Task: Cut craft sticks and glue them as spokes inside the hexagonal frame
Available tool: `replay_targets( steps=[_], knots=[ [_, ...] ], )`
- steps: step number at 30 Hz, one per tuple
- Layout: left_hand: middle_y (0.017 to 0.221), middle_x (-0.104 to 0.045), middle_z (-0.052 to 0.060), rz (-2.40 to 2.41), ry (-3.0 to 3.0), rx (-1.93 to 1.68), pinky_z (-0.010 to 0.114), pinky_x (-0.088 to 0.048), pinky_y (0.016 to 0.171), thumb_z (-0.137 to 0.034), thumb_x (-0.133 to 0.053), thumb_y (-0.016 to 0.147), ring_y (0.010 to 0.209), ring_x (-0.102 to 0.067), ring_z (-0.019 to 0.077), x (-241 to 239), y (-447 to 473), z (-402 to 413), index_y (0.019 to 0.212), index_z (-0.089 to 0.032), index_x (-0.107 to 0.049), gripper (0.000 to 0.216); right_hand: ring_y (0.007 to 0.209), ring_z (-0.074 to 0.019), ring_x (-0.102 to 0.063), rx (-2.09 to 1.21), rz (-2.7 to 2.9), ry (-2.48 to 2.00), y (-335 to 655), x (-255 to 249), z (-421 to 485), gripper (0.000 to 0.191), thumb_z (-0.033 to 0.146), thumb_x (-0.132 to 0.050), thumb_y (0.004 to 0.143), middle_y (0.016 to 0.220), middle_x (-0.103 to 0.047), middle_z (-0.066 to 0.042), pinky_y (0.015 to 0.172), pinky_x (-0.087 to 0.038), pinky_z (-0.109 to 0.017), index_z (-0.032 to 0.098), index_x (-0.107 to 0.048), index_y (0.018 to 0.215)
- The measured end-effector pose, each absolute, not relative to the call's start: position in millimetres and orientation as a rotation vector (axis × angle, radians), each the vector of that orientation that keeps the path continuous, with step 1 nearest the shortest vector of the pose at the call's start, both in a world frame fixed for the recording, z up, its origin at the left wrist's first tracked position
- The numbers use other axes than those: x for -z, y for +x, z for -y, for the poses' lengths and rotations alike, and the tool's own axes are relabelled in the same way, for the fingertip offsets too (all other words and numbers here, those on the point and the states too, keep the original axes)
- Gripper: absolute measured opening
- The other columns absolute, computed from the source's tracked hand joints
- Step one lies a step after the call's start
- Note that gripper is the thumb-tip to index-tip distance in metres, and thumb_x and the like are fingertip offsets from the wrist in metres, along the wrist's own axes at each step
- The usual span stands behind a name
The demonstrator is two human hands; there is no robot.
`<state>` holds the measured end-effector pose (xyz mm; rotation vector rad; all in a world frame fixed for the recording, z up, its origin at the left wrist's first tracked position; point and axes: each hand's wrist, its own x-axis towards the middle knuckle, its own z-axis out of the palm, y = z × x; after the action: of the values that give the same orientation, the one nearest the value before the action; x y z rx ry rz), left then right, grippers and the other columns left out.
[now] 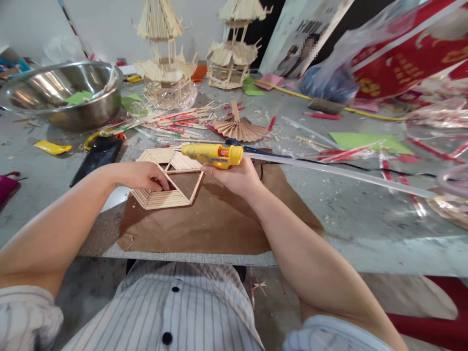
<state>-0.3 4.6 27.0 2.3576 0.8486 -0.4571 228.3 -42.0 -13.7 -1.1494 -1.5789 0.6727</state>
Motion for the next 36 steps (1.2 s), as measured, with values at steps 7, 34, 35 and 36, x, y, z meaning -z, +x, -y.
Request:
replay_targets(
  steps=[7,34,35,36],
  knots=[
    [0.095,-0.066,0.0,-0.808,2.336,0.485,0.016,-0.036,0.069,-0.02,-0.05,0.07,0.081,-0.055,0.0097,-26.3,-1.7,-6.8,0.096,-0.018,-0.064,0.03,0.079,-0.0211,-0.063,-0.686,1.578,-1.159,229.3,14.4,41.7,0.025,0.034,-0.071,0.055,0.076,-0.067,-0.003,0.069,-0.054,-0.034,0.019,-0.061,0.073],
    [0.092,-0.066,0.0,-0.81,2.3,0.471,0.015,-0.036,0.066,-0.022,-0.05,0.069,0.078,-0.055,0.0088,-24.1,-1.7,-7.4,0.094,-0.017,-0.063,0.029,0.076,-0.0202,-0.063,-0.689,1.588,-1.147,228.5,15.3,41.3,0.028,0.036,-0.071,0.055,0.076,-0.066,-0.002,0.066,-0.054,-0.035,0.02,-0.062,0.076],
    [0.092,-0.066,0.001,-0.812,2.298,0.47,0.015,-0.036,0.067,-0.022,-0.05,0.069,0.078,-0.055,0.009,-23.8,-1.8,-7.6,0.094,-0.017,-0.063,0.029,0.076,-0.0202,-0.063,-0.681,1.594,-1.143,228.6,15.5,41.2,0.029,0.037,-0.071,0.055,0.077,-0.067,-0.002,0.067,-0.054,-0.035,0.02,-0.062,0.077],
    [0.092,-0.066,0.001,-0.812,2.297,0.47,0.015,-0.036,0.067,-0.022,-0.05,0.069,0.078,-0.055,0.0094,-23.6,-1.8,-7.7,0.094,-0.017,-0.063,0.029,0.076,-0.0201,-0.063,-0.673,1.6,-1.14,228.6,15.6,41.1,0.029,0.037,-0.071,0.055,0.078,-0.067,-0.002,0.068,-0.054,-0.036,0.02,-0.062,0.077]
  ],
)
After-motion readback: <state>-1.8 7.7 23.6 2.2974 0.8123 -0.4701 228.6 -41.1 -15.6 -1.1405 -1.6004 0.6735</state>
